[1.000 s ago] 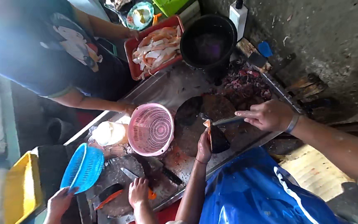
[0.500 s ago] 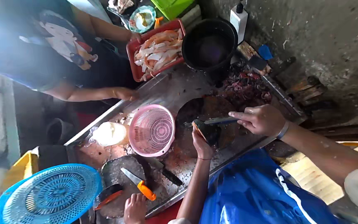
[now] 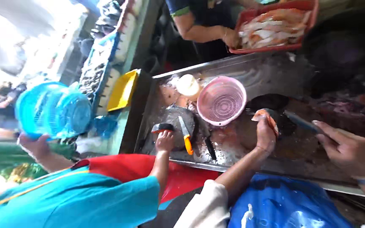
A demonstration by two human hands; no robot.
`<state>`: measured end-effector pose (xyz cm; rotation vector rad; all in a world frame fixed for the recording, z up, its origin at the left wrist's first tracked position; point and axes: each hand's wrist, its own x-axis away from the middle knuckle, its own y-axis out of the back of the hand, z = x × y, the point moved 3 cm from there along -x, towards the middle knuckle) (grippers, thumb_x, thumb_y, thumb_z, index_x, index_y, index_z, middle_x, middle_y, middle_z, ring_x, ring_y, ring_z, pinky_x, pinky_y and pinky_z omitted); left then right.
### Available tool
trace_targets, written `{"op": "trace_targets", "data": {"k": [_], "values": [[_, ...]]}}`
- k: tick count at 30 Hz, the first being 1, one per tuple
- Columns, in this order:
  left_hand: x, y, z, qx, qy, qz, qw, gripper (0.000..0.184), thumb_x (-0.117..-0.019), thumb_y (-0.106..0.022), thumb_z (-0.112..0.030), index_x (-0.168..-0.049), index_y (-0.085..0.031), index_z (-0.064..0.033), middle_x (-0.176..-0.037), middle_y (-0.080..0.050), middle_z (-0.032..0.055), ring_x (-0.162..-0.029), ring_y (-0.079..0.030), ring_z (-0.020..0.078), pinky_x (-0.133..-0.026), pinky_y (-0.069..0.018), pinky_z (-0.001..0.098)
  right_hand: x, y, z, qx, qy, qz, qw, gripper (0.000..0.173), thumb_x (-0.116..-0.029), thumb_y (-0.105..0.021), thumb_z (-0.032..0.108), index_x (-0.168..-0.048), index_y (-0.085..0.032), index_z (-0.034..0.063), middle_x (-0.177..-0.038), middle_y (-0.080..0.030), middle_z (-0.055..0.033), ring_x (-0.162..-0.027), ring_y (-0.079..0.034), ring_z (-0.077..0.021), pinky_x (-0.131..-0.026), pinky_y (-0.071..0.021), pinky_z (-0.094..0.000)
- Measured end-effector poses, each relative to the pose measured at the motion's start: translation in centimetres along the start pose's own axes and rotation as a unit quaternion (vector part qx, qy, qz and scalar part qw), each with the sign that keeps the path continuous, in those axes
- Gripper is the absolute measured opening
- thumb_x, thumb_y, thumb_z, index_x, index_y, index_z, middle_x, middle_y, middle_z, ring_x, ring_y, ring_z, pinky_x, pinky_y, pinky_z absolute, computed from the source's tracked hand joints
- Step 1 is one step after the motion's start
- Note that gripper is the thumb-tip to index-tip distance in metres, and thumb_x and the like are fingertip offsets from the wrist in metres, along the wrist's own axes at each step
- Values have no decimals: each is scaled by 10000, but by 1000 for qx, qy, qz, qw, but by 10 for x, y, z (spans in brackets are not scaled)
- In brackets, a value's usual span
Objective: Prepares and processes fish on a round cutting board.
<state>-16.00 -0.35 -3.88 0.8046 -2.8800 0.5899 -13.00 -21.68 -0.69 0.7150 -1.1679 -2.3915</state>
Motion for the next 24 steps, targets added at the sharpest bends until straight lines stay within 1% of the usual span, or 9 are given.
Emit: {"op": "trace_targets", "data": {"k": [3,6,8,13,17,19,21,22,24], "values": [[1,5,-6,0,-7,-10,1000,498,-1107,-233,-481,-887,-541,-158,-628,-503,-52,-549,-518,39,-541,-486,225,-3,-6,13,9,55,-5,998,461,-1074,-423,400,-1440,-631,211,-954,-719,-237,-725,-692,-424,-594,-527,-602],[-4,7,-9,-13,-4,-16,1000,530,-1112,-208,-453,-837,-532,-137,-605,-495,-33,-513,-493,53,-503,-459,225,-9,-5,-2,32,36,4,999,469,-1081,-414,402,-1472,-594,215,-1069,-729,-251,-852,-717,-457,-699,-545,-650],[-5,10,-10,-34,-2,-17,999,519,-1116,-214,-443,-894,-562,-127,-678,-508,-18,-597,-520,73,-577,-482,260,-13,4,15,43,56,-3,998,467,-1083,-419,408,-1457,-611,205,-1033,-731,-254,-808,-713,-448,-657,-541,-625],[9,18,-13,-51,16,22,998,499,-1095,-249,-547,-892,-555,-210,-656,-512,-80,-561,-501,21,-538,-462,218,-17,6,20,55,53,23,997,453,-1080,-434,389,-1445,-621,197,-989,-743,-233,-784,-722,-431,-656,-559,-618],[7,18,-3,-37,37,7,999,463,-1059,-333,-628,-991,-597,-254,-680,-517,-75,-551,-503,31,-511,-465,228,-20,8,29,63,78,15,995,427,-1066,-462,373,-1440,-629,253,-812,-683,-140,-639,-660,-319,-544,-538,-503],[3,15,-6,-31,26,-1,999,474,-1061,-308,-635,-932,-581,-270,-659,-506,-89,-534,-489,26,-491,-451,219,-23,6,17,70,53,24,996,421,-1055,-480,353,-1438,-632,265,-822,-682,-124,-643,-658,-306,-551,-544,-500],[-2,13,-7,-44,12,-21,999,470,-1077,-281,-605,-1069,-610,-270,-836,-603,-86,-722,-581,24,-634,-520,261,-26,14,18,81,38,10,996,425,-1054,-482,357,-1433,-636,242,-840,-695,-122,-648,-668,-301,-553,-552,-497],[-3,13,-8,-30,5,-14,999,485,-1092,-280,-560,-1249,-614,-245,-1076,-677,-47,-961,-644,65,-823,-566,341,-26,16,26,78,51,-3,996,427,-1054,-477,367,-1427,-641,240,-824,-688,-110,-638,-660,-284,-540,-547,-475],[-4,13,-8,-1,-1,-9,1000,489,-1104,-268,-482,-1418,-522,-207,-1299,-635,10,-1168,-608,132,-975,-530,423,-23,8,34,70,82,0,994,419,-1051,-487,368,-1428,-638,266,-799,-669,-84,-628,-646,-254,-535,-539,-437]]}}
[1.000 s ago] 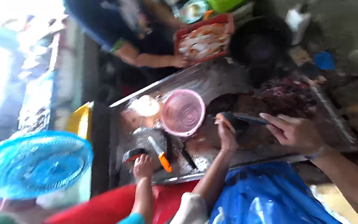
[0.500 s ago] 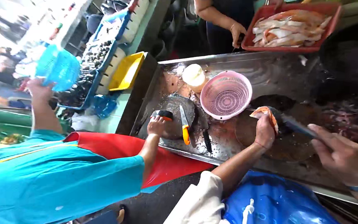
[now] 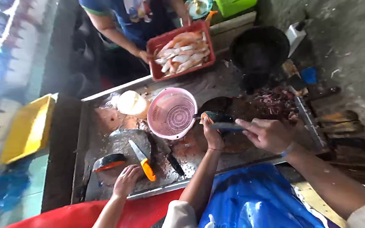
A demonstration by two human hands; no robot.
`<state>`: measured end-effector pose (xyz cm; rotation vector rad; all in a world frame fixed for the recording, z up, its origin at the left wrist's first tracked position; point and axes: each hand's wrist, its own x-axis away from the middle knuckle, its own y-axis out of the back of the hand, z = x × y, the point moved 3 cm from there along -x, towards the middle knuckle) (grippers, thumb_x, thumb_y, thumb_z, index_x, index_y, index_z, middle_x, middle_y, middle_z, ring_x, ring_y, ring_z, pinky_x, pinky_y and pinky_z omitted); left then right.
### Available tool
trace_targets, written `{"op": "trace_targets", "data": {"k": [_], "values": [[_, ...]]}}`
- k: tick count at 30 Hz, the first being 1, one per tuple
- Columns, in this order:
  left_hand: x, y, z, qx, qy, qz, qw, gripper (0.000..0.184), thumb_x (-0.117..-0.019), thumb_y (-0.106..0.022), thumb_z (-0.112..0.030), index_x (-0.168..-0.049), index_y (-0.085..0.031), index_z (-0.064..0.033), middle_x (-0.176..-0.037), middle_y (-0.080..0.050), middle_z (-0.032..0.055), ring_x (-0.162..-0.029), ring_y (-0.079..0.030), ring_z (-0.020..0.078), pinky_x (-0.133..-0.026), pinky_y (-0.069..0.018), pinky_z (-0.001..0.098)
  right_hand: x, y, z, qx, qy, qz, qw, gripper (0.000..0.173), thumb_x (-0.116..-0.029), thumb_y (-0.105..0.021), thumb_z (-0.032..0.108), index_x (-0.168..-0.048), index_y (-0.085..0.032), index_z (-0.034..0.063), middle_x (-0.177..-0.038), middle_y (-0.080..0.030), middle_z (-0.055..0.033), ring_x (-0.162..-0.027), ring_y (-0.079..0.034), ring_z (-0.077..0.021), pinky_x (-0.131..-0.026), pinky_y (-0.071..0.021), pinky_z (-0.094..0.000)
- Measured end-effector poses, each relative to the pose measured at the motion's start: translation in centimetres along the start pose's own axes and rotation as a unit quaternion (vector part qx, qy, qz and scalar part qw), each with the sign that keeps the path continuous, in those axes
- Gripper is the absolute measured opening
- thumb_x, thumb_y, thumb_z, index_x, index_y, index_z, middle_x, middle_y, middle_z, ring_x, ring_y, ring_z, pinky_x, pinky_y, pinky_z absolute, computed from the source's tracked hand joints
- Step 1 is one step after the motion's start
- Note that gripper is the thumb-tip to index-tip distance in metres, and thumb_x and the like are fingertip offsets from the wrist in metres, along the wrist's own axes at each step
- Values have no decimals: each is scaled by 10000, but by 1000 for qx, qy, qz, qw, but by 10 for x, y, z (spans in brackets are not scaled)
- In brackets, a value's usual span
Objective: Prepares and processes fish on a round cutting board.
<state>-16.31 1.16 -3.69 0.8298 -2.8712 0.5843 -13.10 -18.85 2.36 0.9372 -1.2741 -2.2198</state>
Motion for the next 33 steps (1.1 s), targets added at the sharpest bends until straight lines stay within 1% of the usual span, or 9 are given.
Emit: {"op": "trace_targets", "data": {"k": [3,8,11,14,18,22,27,31,33], "values": [[-6,-8,-3,54,34,-47,997,492,-1095,-233,-534,-1203,-597,-221,-1017,-657,-25,-928,-642,108,-791,-560,376,7,-10,-20,-9,-54,6,998,414,-1044,-526,333,-1439,-629,267,-847,-686,-101,-650,-665,-268,-558,-559,-474],[-8,-16,-9,154,41,-50,986,570,-1082,-187,-564,-1250,-584,-192,-1120,-685,36,-1042,-665,187,-849,-573,479,2,-12,10,-14,-42,-44,998,410,-1041,-535,337,-1428,-637,248,-868,-695,-94,-701,-677,-254,-606,-578,-443],[-13,-19,-12,214,49,-48,974,686,-1038,-151,-672,-1301,-563,-191,-1206,-665,50,-1122,-642,218,-913,-551,532,15,-31,-13,-8,-78,-32,996,408,-1035,-553,319,-1432,-630,262,-905,-709,-127,-717,-696,-301,-618,-590,-489],[-18,-19,-17,242,29,-56,968,726,-1004,-178,-723,-1262,-576,-173,-1150,-667,61,-1051,-655,214,-867,-565,511,17,-23,-15,-6,-139,-51,989,431,-1045,-527,349,-1455,-611,247,-916,-704,-139,-726,-690,-308,-612,-578,-499],[-16,-28,-24,238,-56,-52,968,624,-1041,-215,-640,-1141,-597,-157,-1011,-679,38,-959,-672,179,-835,-582,471,2,-30,19,-67,-88,-80,991,416,-1040,-558,344,-1443,-620,261,-925,-715,-89,-735,-695,-240,-621,-595,-446],[-20,-28,-39,231,-58,-96,966,616,-1027,-218,-630,-1183,-558,-141,-1057,-642,68,-965,-643,210,-812,-561,497,23,-44,-15,-65,-152,-28,986,419,-1057,-541,366,-1462,-600,277,-963,-729,-115,-724,-703,-279,-629,-599,-497],[-20,-30,-38,216,-140,-82,963,517,-1056,-261,-559,-1139,-581,-161,-979,-666,18,-934,-669,143,-810,-589,422,-9,-32,26,-95,-55,-96,989,415,-1037,-564,310,-1441,-623,230,-879,-697,-72,-716,-675,-217,-624,-588,-411],[-16,-37,-50,229,-112,-94,962,565,-1036,-251,-579,-1173,-557,-124,-1044,-646,67,-976,-650,211,-832,-567,496,15,-52,-18,-88,-103,-75,988,415,-1049,-553,317,-1454,-612,246,-912,-715,-103,-733,-696,-252,-644,-601,-461],[-14,-38,-50,227,-118,-111,960,538,-1040,-269,-566,-1176,-550,-127,-1038,-643,67,-975,-650,203,-835,-568,489,14,-40,-7,-86,-89,-109,986,411,-1032,-566,307,-1425,-638,213,-892,-717,-106,-723,-697,-244,-633,-600,-447]]}}
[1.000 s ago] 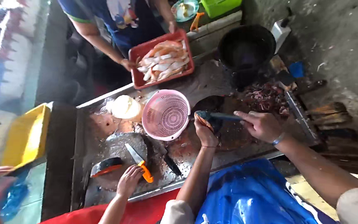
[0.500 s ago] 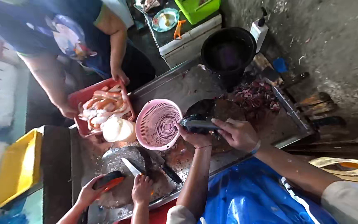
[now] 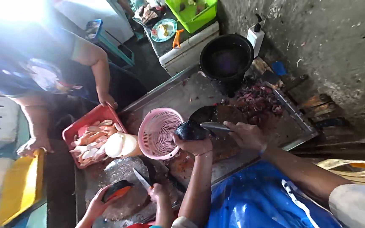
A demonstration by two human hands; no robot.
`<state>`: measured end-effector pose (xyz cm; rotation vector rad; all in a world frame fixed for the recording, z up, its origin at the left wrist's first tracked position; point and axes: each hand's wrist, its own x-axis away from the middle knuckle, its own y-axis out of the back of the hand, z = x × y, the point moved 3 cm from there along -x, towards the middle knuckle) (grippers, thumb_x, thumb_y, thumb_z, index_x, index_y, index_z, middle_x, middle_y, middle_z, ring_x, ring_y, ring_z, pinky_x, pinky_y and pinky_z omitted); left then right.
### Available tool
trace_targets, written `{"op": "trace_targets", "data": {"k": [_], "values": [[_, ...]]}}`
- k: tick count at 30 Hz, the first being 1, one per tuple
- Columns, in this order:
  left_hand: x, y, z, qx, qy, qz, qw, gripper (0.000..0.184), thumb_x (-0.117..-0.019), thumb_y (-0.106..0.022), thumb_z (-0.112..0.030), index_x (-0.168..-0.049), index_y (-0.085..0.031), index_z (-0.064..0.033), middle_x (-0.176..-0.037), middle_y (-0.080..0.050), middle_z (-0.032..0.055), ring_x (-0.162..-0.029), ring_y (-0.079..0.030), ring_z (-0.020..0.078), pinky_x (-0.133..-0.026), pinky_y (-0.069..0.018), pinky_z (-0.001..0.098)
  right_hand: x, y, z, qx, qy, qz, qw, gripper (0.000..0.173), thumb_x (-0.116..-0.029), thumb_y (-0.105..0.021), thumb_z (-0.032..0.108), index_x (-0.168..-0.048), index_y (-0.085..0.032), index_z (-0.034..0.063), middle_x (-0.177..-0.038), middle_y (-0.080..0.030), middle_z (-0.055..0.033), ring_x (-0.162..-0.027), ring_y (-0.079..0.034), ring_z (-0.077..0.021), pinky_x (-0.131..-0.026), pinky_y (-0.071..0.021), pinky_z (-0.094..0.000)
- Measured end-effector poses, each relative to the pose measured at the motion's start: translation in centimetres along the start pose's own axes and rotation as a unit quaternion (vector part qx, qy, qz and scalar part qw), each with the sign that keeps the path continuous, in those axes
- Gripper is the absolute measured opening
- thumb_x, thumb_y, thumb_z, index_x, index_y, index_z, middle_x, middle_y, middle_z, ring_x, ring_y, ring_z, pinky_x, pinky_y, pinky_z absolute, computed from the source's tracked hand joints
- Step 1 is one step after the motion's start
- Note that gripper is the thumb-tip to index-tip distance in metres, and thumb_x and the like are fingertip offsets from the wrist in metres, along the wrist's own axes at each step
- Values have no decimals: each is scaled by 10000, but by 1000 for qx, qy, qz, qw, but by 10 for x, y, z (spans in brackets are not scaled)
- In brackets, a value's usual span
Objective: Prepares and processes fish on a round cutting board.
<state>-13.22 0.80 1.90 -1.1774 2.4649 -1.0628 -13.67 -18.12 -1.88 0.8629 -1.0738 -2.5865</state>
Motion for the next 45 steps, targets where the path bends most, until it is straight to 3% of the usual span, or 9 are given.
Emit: {"op": "trace_targets", "data": {"k": [3,8,11,17,22,27,32,40,45], "values": [[5,4,7,-30,-38,10,999,545,-1058,-246,-573,-1117,-573,-141,-923,-643,18,-863,-656,130,-745,-586,399,-16,2,37,-19,68,-6,998,411,-1023,-582,305,-1424,-639,236,-882,-698,-71,-722,-678,-210,-628,-588,-401],[0,-5,1,-1,-2,29,1000,528,-1052,-254,-547,-1142,-559,-124,-979,-645,71,-906,-659,197,-769,-583,467,-2,2,8,-26,30,-6,999,394,-1032,-574,333,-1402,-655,227,-873,-709,-73,-718,-688,-212,-629,-597,-425],[-3,12,5,-28,-77,15,997,506,-1073,-253,-531,-959,-571,-155,-726,-595,-29,-660,-617,60,-580,-551,297,-16,10,53,-75,62,-47,994,394,-1028,-569,321,-1395,-663,211,-844,-694,-52,-695,-658,-170,-600,-572,-369],[2,-9,-20,-4,-17,16,1000,527,-1031,-256,-554,-1153,-555,-138,-1028,-649,70,-960,-658,218,-809,-572,503,5,0,1,-71,-69,48,994,404,-1043,-567,340,-1436,-627,269,-930,-729,-67,-755,-696,-208,-682,-603,-449],[5,-10,-22,-20,-73,16,997,488,-1069,-243,-487,-1085,-567,-122,-920,-653,36,-871,-672,154,-766,-594,418,-23,8,54,-91,13,-14,996,397,-1015,-603,302,-1400,-661,219,-868,-702,-57,-705,-667,-178,-609,-582,-385],[3,-9,-24,1,-18,21,1000,569,-1021,-243,-582,-1154,-557,-127,-1005,-647,78,-921,-660,220,-771,-575,490,3,-7,-3,-88,-73,9,993,399,-1037,-584,330,-1428,-637,268,-922,-724,-67,-741,-688,-194,-673,-602,-431],[16,-19,-26,-4,-9,39,999,552,-1023,-229,-550,-1068,-571,-120,-922,-648,54,-856,-664,186,-747,-584,449,-18,2,41,-115,37,-31,992,412,-1013,-601,274,-1417,-644,203,-873,-696,-63,-702,-658,-179,-615,-580,-389],[20,-25,-31,-6,22,18,1000,574,-1028,-178,-558,-1097,-535,-113,-971,-619,79,-906,-641,229,-781,-562,507,7,3,18,-123,-32,-9,992,410,-1021,-611,270,-1429,-635,227,-870,-687,-61,-702,-655,-173,-638,-589,-391],[14,-26,-31,-4,42,9,999,626,-1030,-155,-569,-1237,-521,-105,-1128,-628,116,-1050,-637,273,-879,-537,581,38,-10,-20,-99,-93,-1,991,400,-1049,-568,341,-1430,-633,241,-927,-723,-62,-779,-690,-178,-717,-603,-400]]}}
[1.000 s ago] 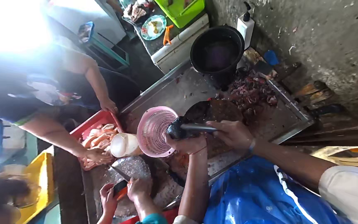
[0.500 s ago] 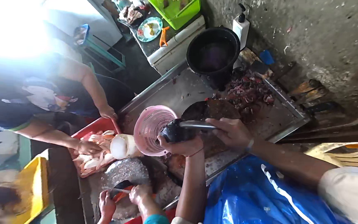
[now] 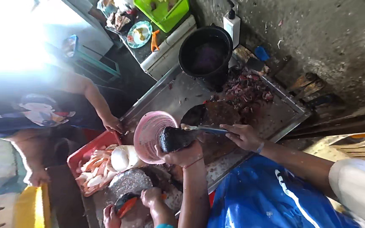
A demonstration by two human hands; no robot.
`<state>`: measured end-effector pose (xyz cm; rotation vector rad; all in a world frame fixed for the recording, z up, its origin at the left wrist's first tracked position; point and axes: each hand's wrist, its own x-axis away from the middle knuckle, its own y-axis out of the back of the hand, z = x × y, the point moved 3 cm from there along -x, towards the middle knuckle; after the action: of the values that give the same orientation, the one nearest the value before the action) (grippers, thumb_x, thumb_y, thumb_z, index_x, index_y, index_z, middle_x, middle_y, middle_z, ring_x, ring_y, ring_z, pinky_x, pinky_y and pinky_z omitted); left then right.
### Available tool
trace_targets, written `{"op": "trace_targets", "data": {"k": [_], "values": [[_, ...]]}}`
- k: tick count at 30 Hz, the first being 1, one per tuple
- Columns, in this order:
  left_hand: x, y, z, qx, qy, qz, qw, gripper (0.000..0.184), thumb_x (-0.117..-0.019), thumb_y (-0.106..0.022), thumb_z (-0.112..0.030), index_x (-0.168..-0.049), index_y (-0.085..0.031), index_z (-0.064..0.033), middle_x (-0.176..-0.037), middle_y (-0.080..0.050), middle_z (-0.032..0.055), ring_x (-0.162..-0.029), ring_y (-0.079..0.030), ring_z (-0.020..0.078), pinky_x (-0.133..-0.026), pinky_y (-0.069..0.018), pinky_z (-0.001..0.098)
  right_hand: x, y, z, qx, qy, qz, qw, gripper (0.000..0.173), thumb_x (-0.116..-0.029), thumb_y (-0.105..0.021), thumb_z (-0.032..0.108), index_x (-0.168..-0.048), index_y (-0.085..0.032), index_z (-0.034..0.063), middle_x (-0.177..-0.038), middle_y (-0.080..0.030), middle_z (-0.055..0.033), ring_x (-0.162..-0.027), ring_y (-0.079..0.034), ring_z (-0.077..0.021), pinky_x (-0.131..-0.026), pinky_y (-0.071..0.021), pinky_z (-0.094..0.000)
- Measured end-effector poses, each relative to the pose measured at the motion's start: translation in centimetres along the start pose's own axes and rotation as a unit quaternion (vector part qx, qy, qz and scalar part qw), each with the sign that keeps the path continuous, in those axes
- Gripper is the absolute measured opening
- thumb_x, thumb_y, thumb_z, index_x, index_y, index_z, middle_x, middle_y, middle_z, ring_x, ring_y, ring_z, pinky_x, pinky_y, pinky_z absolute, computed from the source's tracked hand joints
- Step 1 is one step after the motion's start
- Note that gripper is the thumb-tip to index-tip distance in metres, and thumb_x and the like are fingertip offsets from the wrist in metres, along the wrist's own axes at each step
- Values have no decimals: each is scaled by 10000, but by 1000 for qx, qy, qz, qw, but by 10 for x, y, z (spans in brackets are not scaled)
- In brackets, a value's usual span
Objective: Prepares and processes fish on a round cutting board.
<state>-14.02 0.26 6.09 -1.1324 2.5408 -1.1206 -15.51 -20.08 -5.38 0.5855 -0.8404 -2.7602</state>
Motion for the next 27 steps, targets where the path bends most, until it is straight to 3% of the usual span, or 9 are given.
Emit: {"op": "trace_targets", "data": {"k": [5,9,11,14,17,19,23,25,27], "values": [[6,-1,7,0,25,-8,1000,661,-1022,-132,-601,-1237,-520,-110,-1127,-622,110,-1065,-630,259,-891,-534,584,-19,7,49,-40,-5,30,999,425,-1027,-612,267,-1453,-611,260,-948,-715,-57,-773,-687,-177,-705,-607,-413],[2,3,11,-13,23,2,1000,659,-1023,-144,-601,-1240,-526,-111,-1117,-632,113,-1041,-639,261,-874,-542,571,5,2,-5,-25,-48,-5,999,393,-1047,-578,303,-1431,-627,234,-1063,-756,-62,-907,-729,-184,-842,-618,-443],[2,8,14,-17,17,-1,1000,655,-1032,-148,-587,-1283,-508,-101,-1171,-616,120,-1084,-622,271,-919,-524,578,4,8,4,-16,-77,12,997,404,-1049,-575,327,-1441,-622,238,-1102,-759,-73,-940,-739,-202,-863,-619,-460],[8,7,20,-17,31,-14,999,648,-1039,-135,-586,-1280,-506,-112,-1167,-617,106,-1091,-622,255,-914,-531,571,-5,3,28,-53,-44,29,997,401,-1042,-587,320,-1436,-625,257,-1020,-747,-64,-882,-718,-194,-815,-611,-450],[7,10,22,-25,36,-14,999,641,-1044,-141,-567,-1301,-511,-110,-1193,-622,120,-1111,-622,271,-917,-527,584,15,-10,-5,-76,-51,15,996,390,-1067,-542,320,-1436,-624,227,-1207,-744,-38,-1060,-719,-154,-968,-592,-433],[7,10,24,-29,22,-29,999,592,-1056,-180,-538,-1296,-508,-108,-1183,-620,123,-1102,-624,270,-906,-532,576,19,-1,-11,-51,-82,15,995,397,-1071,-525,351,-1432,-630,223,-1200,-750,-46,-1049,-726,-161,-963,-590,-433],[15,12,28,-11,43,-33,998,644,-1044,-149,-575,-1297,-521,-113,-1215,-629,118,-1140,-623,280,-936,-521,595,6,1,22,-75,-59,46,994,408,-1063,-548,330,-1458,-599,242,-1065,-748,-64,-892,-723,-169,-833,-620,-424],[14,14,29,-9,50,-25,998,674,-1040,-144,-593,-1342,-511,-115,-1264,-619,126,-1180,-609,293,-964,-505,614,16,-9,-4,-65,-64,44,995,414,-1072,-524,351,-1471,-589,259,-1180,-746,-45,-1028,-724,-162,-946,-597,-434],[12,14,29,-18,39,-32,999,627,-1047,-171,-576,-1296,-521,-120,-1189,-628,121,-1101,-628,281,-899,-531,587,25,-6,-26,-33,-94,34,994,414,-1075,-499,404,-1455,-606,278,-1227,-742,-22,-1102,-710,-155,-1000,-571,-441]]}}
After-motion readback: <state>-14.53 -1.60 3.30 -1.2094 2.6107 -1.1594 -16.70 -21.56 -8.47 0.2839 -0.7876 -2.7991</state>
